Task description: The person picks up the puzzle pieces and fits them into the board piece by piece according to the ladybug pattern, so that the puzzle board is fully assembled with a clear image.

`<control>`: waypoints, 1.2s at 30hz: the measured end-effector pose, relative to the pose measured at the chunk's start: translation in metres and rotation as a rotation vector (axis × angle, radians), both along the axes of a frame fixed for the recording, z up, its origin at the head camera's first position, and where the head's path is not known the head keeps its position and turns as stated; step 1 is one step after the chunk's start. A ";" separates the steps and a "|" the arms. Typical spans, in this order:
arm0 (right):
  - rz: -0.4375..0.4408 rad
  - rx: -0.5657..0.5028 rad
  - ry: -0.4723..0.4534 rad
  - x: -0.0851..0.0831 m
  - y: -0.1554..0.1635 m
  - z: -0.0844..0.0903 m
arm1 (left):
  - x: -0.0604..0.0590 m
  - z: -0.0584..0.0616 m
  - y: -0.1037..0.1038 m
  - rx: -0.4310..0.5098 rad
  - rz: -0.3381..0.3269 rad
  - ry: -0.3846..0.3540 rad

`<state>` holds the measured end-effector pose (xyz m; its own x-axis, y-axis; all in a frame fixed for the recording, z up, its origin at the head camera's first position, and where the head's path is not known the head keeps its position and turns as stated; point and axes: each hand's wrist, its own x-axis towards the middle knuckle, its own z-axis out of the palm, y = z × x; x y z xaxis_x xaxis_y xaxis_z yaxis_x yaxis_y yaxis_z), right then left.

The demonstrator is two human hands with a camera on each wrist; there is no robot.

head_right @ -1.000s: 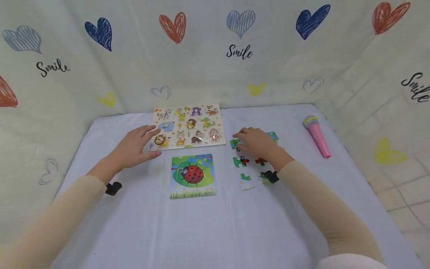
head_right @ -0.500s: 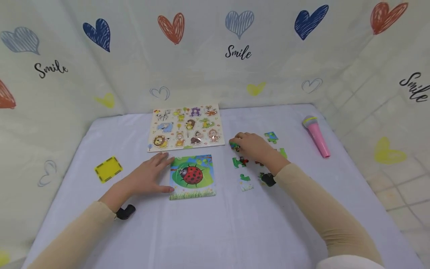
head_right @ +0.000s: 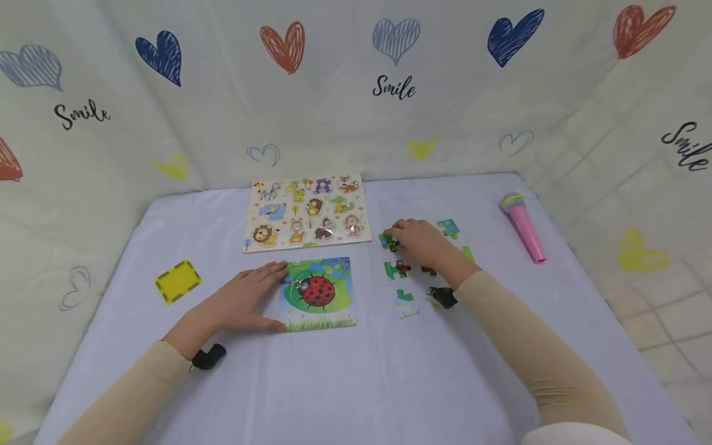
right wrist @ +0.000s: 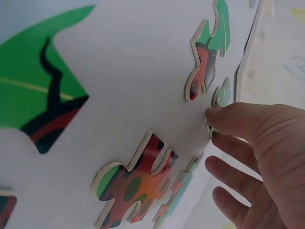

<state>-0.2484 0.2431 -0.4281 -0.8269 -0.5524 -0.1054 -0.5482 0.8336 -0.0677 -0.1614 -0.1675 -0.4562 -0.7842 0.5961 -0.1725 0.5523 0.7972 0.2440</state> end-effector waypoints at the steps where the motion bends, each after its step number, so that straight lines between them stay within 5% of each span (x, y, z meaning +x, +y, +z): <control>1: -0.007 0.007 -0.001 -0.001 0.000 0.000 | 0.000 0.000 0.000 0.002 0.000 0.002; 15: -0.085 0.054 -0.034 -0.010 -0.004 0.001 | -0.002 0.009 0.005 0.045 0.039 -0.071; 25: -0.138 0.003 -0.066 -0.012 -0.003 0.003 | -0.005 0.009 0.007 0.035 0.054 -0.146; 36: -0.161 -0.043 -0.065 -0.011 -0.001 0.003 | -0.005 0.008 0.008 0.065 0.060 -0.152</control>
<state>-0.2590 0.2418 -0.4246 -0.8974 -0.4181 -0.1409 -0.4008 0.9060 -0.1361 -0.1668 -0.1596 -0.4478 -0.7866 0.5626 -0.2544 0.4569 0.8075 0.3731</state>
